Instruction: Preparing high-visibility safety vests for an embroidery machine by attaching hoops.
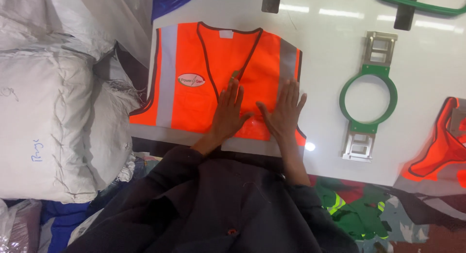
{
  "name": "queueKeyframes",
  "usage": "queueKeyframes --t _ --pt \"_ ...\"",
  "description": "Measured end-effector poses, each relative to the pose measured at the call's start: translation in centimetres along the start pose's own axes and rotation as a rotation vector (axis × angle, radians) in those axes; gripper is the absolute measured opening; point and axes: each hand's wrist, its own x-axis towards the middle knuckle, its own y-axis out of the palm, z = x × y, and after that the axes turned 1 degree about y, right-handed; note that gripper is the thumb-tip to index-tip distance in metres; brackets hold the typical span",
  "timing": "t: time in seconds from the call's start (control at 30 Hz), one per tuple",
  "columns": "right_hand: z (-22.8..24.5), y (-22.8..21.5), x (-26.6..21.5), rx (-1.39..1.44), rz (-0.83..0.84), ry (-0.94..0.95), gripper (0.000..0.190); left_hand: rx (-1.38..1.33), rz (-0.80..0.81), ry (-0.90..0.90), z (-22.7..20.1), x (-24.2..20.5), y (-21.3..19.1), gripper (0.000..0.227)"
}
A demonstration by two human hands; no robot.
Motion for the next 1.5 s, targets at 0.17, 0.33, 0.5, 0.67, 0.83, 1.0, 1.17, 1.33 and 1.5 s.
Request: queueKeyframes --t 0.17,0.33,0.5,0.67,0.83,1.0,1.17,1.33,1.5 --pt "0.4 -0.6 8.1 0.034 0.104 -0.162 0.096 0.063 0.032 -0.108 -1.2 -1.6 1.1 0.102" --pt "-0.3 0.4 14.8 -0.021 0.254 -0.314 0.086 0.124 -0.003 -0.118 -0.4 -1.3 1.7 0.104" --pt "-0.9 0.9 15.5 -0.007 0.279 -0.412 0.089 0.089 0.006 -0.171 -0.5 -1.9 2.0 0.105" --pt "-1.2 1.3 15.0 0.016 0.252 -0.419 0.089 0.097 -0.012 -0.166 -0.8 -2.0 1.5 0.104" --pt "-1.2 0.9 15.3 0.001 0.215 -0.413 0.085 0.113 -0.082 -0.112 -0.8 -1.5 1.7 0.103" --pt "-1.4 1.2 15.1 -0.005 0.207 -0.432 0.085 0.081 -0.073 -0.132 -1.0 -1.7 1.4 0.104" --pt "-0.1 -1.6 12.2 -0.008 0.198 -0.401 0.080 0.052 -0.074 -0.125 -0.8 -1.5 1.5 0.104" --pt "-0.6 -0.2 5.4 -0.032 0.123 -0.269 0.085 0.046 -0.081 -0.140 -0.7 -1.4 1.5 0.105" --pt "-0.7 0.1 -0.9 -0.080 0.086 0.074 0.132 0.063 -0.068 -0.141 -0.9 -1.6 1.2 0.105"
